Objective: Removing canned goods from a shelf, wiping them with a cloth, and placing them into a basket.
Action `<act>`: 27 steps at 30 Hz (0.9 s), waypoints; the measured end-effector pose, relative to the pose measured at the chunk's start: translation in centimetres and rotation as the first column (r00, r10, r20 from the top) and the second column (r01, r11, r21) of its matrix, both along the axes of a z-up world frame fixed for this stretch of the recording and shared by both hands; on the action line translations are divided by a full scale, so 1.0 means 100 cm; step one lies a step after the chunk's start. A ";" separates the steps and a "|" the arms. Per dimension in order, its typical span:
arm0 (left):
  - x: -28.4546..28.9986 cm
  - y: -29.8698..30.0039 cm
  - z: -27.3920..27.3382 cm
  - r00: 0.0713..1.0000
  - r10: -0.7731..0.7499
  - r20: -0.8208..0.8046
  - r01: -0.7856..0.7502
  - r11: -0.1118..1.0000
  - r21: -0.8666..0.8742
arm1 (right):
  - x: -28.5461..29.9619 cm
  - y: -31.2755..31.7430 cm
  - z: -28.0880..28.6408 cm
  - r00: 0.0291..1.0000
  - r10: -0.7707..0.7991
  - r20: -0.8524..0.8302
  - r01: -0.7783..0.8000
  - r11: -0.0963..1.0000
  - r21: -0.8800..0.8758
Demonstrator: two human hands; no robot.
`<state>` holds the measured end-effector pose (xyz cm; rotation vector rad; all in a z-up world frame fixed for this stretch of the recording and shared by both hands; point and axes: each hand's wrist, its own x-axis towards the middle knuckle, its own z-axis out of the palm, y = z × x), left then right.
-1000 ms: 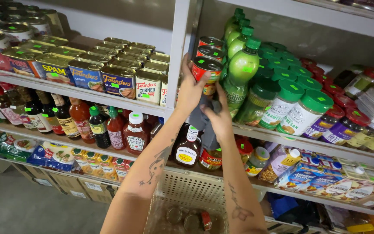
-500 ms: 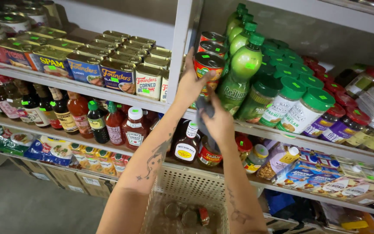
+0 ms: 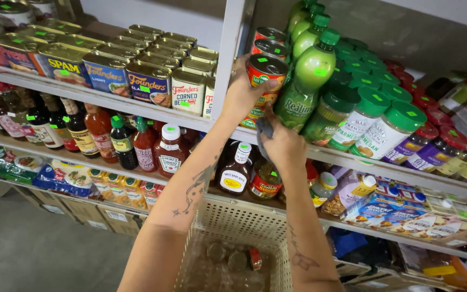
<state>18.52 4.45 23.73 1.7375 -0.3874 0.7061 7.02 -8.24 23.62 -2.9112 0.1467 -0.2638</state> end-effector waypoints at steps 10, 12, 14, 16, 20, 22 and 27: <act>-0.016 0.012 0.006 0.957 -0.281 -0.065 0.280 0.960 -0.030 | 0.030 -0.023 -0.038 0.966 0.172 0.193 -0.187 0.980 0.062; -0.007 0.014 -0.001 0.940 -0.328 0.094 0.327 0.945 0.034 | 0.021 -0.014 -0.021 0.991 0.135 -0.009 -0.134 0.988 0.083; -0.008 0.013 0.001 0.945 -0.320 0.062 0.318 0.947 0.037 | 0.028 -0.015 -0.021 0.981 0.192 -0.019 -0.189 0.975 0.115; -0.012 0.012 0.005 0.950 -0.312 0.032 0.311 0.950 0.042 | 0.029 -0.011 -0.018 0.968 0.248 -0.024 -0.242 0.959 0.147; -0.014 0.007 0.004 0.982 -0.162 -0.100 0.166 0.986 0.031 | 0.031 -0.007 -0.029 0.960 0.281 -0.006 -0.272 0.934 0.233; -0.010 0.005 -0.001 0.988 -0.131 -0.077 0.134 0.990 0.037 | 0.038 -0.010 -0.042 0.952 0.301 0.059 -0.307 0.924 0.229; -0.005 0.001 -0.011 0.998 -0.035 0.051 0.033 0.999 0.036 | 0.034 -0.008 -0.043 0.951 0.297 0.087 -0.309 0.925 0.220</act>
